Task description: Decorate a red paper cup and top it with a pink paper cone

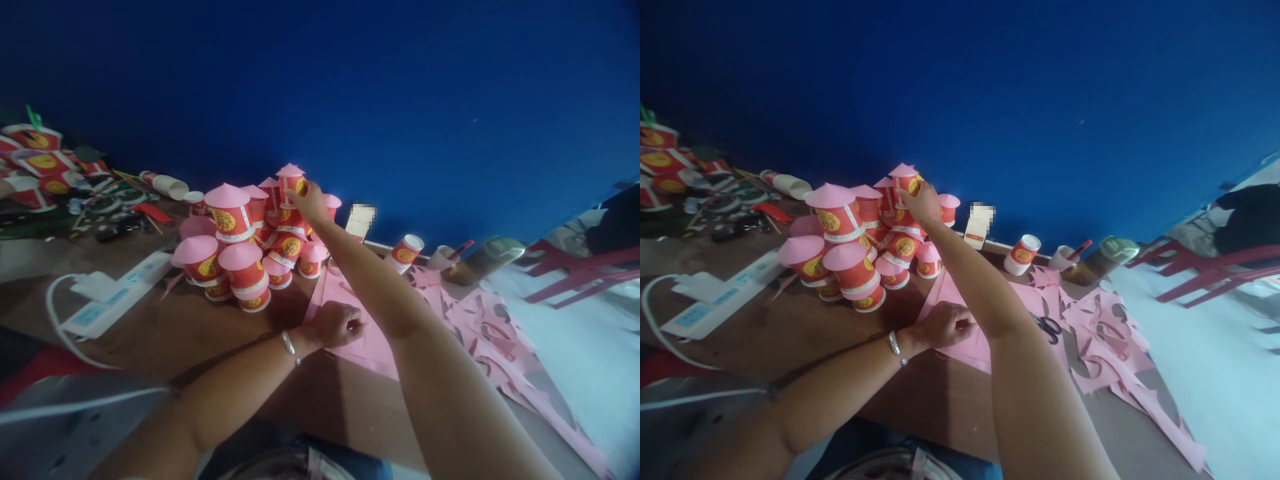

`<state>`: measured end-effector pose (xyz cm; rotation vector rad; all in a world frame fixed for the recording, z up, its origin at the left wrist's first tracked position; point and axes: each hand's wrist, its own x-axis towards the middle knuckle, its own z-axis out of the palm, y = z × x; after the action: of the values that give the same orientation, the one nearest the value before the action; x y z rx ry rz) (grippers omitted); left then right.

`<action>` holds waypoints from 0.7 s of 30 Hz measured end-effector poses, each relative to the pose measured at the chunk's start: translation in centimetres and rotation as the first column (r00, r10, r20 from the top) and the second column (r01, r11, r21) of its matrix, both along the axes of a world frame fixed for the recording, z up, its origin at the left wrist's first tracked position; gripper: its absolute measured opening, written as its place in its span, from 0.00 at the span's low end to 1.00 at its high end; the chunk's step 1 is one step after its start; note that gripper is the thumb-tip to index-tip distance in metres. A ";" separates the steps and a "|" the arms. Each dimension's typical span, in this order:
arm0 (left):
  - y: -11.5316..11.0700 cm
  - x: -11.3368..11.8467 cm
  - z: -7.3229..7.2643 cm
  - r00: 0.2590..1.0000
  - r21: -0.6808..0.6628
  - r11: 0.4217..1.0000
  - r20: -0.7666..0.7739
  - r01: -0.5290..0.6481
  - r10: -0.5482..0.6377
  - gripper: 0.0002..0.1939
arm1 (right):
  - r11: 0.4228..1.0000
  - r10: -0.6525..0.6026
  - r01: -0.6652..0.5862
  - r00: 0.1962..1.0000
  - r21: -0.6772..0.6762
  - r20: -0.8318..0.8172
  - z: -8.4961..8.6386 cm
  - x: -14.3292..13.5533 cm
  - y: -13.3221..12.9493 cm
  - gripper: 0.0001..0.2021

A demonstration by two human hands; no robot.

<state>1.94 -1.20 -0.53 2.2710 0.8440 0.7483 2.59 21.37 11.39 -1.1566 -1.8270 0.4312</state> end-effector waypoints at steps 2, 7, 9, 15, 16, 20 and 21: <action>0.0 0.0 0.0 1.000 0.008 1.000 -0.006 -0.007 0.007 0.12 | 0.999 -0.028 0.028 0.999 -0.032 -0.025 0.0 0.0 -0.3 0.17; 0.0 0.0 -0.1 1.000 0.019 1.000 -0.009 -0.022 0.022 0.12 | 0.996 -0.048 0.041 0.994 -0.073 -0.098 0.7 0.2 -1.6 0.19; 0.1 -0.1 -0.1 0.999 0.018 0.999 -0.025 -0.034 0.035 0.14 | 0.994 -0.076 0.070 0.994 -0.080 -0.079 1.1 0.8 -2.5 0.22; 0.4 -0.3 -0.4 0.998 0.011 0.999 0.035 -0.052 0.051 0.23 | 0.995 -0.066 0.069 0.997 0.077 -0.041 0.3 7.5 -9.0 0.22; 0.5 -0.4 -0.3 0.995 0.021 0.997 0.067 -0.071 0.069 0.24 | 0.993 -0.059 0.061 0.998 0.104 -0.022 -0.3 9.4 -10.5 0.22; 1.0 -0.8 0.2 0.981 0.005 0.990 0.131 -0.144 0.142 0.21 | 0.979 -0.186 0.176 0.977 0.104 0.099 -4.5 18.0 -16.4 0.17; 1.1 -0.9 0.5 0.978 -0.010 0.989 0.151 -0.147 0.147 0.19 | 0.973 -0.225 0.217 0.965 0.076 0.134 -5.7 20.0 -17.5 0.16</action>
<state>1.03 -0.09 -0.03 2.1380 0.9456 0.9751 22.62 3.84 5.64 -1.3605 -1.7917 0.1668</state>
